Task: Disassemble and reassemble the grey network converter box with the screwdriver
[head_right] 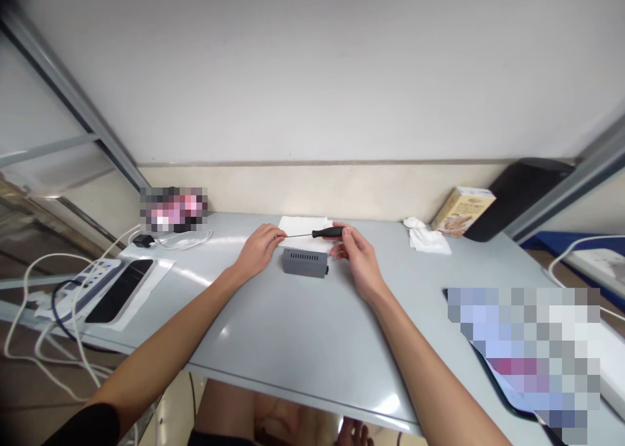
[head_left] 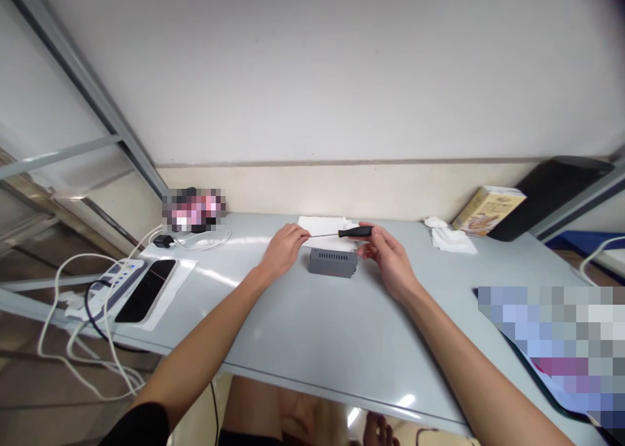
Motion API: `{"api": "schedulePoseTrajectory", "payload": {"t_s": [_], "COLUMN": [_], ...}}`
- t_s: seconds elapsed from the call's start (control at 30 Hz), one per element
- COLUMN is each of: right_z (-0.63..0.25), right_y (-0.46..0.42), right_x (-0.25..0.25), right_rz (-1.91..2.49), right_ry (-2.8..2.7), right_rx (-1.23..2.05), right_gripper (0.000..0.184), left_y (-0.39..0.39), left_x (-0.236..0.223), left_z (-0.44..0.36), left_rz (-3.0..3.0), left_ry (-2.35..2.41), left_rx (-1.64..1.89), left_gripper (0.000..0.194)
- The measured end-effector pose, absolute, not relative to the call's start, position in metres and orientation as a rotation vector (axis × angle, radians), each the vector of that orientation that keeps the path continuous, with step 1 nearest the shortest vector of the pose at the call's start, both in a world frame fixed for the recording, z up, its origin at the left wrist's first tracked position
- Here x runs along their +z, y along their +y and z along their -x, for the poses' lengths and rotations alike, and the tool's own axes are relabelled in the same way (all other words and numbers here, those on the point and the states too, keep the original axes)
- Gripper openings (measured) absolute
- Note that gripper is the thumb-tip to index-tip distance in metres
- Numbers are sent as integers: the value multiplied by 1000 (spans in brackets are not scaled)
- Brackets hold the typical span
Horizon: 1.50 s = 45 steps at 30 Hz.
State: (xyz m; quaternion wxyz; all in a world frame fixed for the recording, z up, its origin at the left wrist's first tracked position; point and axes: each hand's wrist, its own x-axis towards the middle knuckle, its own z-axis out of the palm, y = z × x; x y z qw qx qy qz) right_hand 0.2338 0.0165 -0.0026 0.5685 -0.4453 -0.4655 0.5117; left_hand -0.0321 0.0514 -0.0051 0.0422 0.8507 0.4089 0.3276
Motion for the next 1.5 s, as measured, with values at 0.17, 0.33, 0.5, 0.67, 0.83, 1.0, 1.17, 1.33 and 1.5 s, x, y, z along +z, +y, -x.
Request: {"api": "schedulePoseTrajectory", "payload": {"t_s": [0.17, 0.33, 0.5, 0.67, 0.83, 1.0, 1.17, 1.33, 1.5], "right_z": [-234, -240, -248, -247, -241, -238, -240, -242, -242], "right_y": [17, 22, 26, 25, 23, 20, 19, 20, 20], "right_x": [0, 3, 3, 0, 0, 3, 4, 0, -1], "right_rz": [1011, 942, 901, 902, 916, 912, 908, 922, 924], "right_ry": [-986, -814, -762, -842, -923, -987, -1025, -1038, -1041], "right_rx": [1197, 1140, 1117, 1094, 1078, 1055, 1032, 1023, 1014], "right_gripper": [49, 54, 52, 51, 52, 50, 47, 45, 45], "left_y": [46, 44, 38, 29, 24, 26, 27, 27, 27], "left_x": [1, 10, 13, 15, 19, 16, 13, 12, 12], "left_z": [31, 30, 25, 18, 12, 11, 10, 9, 9], "left_rz": [-2561, -2343, -2134, -2053, -1988, -1909, -1865, -1850, -1848], "left_ry": [1253, 1279, 1144, 1038, 992, 982, 967, 967, 979], "left_rx": [1127, 1434, 1328, 1203, 1152, 1078, 1043, 1048, 1050], "left_gripper": [28, 32, 25, 18, 12, 12, 12, 10, 11]}}
